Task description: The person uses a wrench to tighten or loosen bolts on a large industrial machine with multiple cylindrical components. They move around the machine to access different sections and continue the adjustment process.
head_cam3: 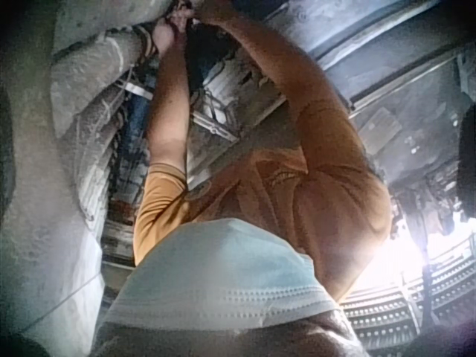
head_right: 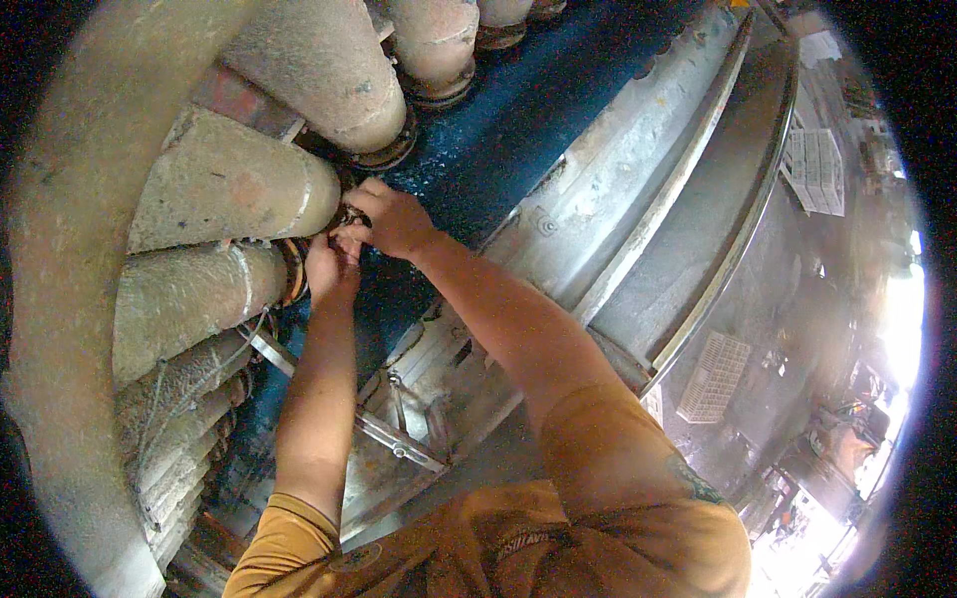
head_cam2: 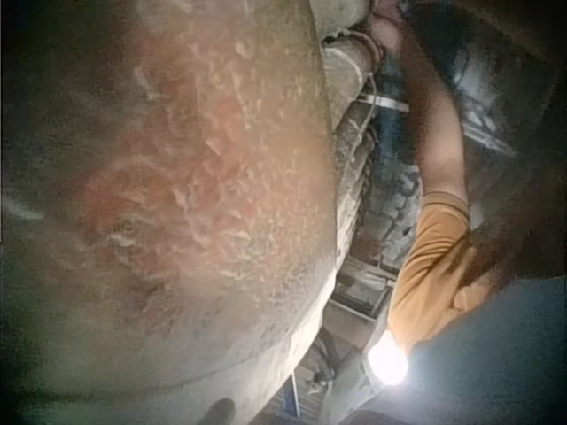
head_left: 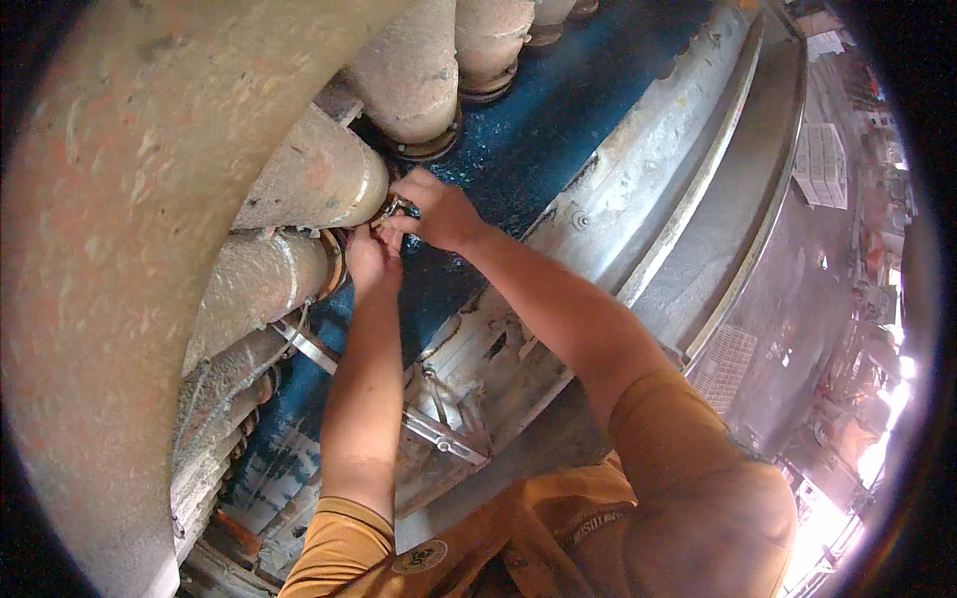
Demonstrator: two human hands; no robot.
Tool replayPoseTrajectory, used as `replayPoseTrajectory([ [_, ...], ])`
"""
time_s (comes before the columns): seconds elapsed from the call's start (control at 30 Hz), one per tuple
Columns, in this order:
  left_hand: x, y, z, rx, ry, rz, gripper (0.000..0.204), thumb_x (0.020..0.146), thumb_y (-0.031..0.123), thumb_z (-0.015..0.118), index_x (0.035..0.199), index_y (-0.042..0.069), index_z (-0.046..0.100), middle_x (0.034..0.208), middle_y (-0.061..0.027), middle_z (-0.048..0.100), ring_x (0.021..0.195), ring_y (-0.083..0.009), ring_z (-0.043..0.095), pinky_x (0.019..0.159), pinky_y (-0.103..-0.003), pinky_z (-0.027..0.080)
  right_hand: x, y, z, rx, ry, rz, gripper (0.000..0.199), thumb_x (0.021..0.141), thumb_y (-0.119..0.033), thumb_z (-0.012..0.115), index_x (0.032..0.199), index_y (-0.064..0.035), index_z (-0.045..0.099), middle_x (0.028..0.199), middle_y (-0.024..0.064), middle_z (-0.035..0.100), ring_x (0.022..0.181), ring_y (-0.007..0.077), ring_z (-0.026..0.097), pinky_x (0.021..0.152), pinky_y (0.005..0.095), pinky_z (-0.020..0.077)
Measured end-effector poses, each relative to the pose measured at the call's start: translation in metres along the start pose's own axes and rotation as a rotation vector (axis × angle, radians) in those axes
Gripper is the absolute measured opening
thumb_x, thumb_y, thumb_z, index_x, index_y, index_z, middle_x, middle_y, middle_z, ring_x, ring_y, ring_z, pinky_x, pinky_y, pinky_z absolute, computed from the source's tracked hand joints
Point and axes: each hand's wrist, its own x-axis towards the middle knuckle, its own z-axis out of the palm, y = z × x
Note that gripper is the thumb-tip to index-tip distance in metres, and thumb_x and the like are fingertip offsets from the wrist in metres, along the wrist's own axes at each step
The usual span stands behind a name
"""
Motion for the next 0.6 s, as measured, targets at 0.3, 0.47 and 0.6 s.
replayPoseTrajectory([
  [0.3,-0.003,-0.001,0.010,0.014,0.062,-0.005,0.024,0.092,0.015,0.039,0.106,0.000,0.052,0.098,-0.0104,0.060,0.088,-0.0200,0.061,0.075,-0.029,0.053,0.008,0.012,0.010,-0.049,-0.075,-0.045,0.019,0.070,-0.020,0.068,0.077,-0.0040,0.061,0.081,0.0109,0.057,0.078,0.0283,0.059,0.063,0.0344,0.0487],
  [0.47,0.026,-0.006,-0.040,0.026,-0.044,-0.018,0.025,0.092,0.017,0.041,0.105,0.001,0.053,0.098,-0.0097,0.061,0.085,-0.0184,0.061,0.066,-0.026,0.051,0.004,-0.007,0.010,-0.063,-0.023,0.005,0.020,0.071,-0.023,0.068,0.076,-0.0045,0.060,0.080,0.0099,0.057,0.076,0.0288,0.058,0.064,0.0351,0.0486],
  [0.6,-0.002,-0.004,0.006,0.044,0.076,-0.011,0.025,0.092,0.017,0.039,0.105,0.001,0.053,0.099,-0.0092,0.061,0.084,-0.0177,0.061,0.066,-0.025,0.051,-0.001,0.009,0.003,-0.060,-0.055,-0.083,0.021,0.071,-0.024,0.069,0.077,-0.0051,0.061,0.080,0.0095,0.056,0.076,0.0291,0.058,0.064,0.0355,0.0487],
])
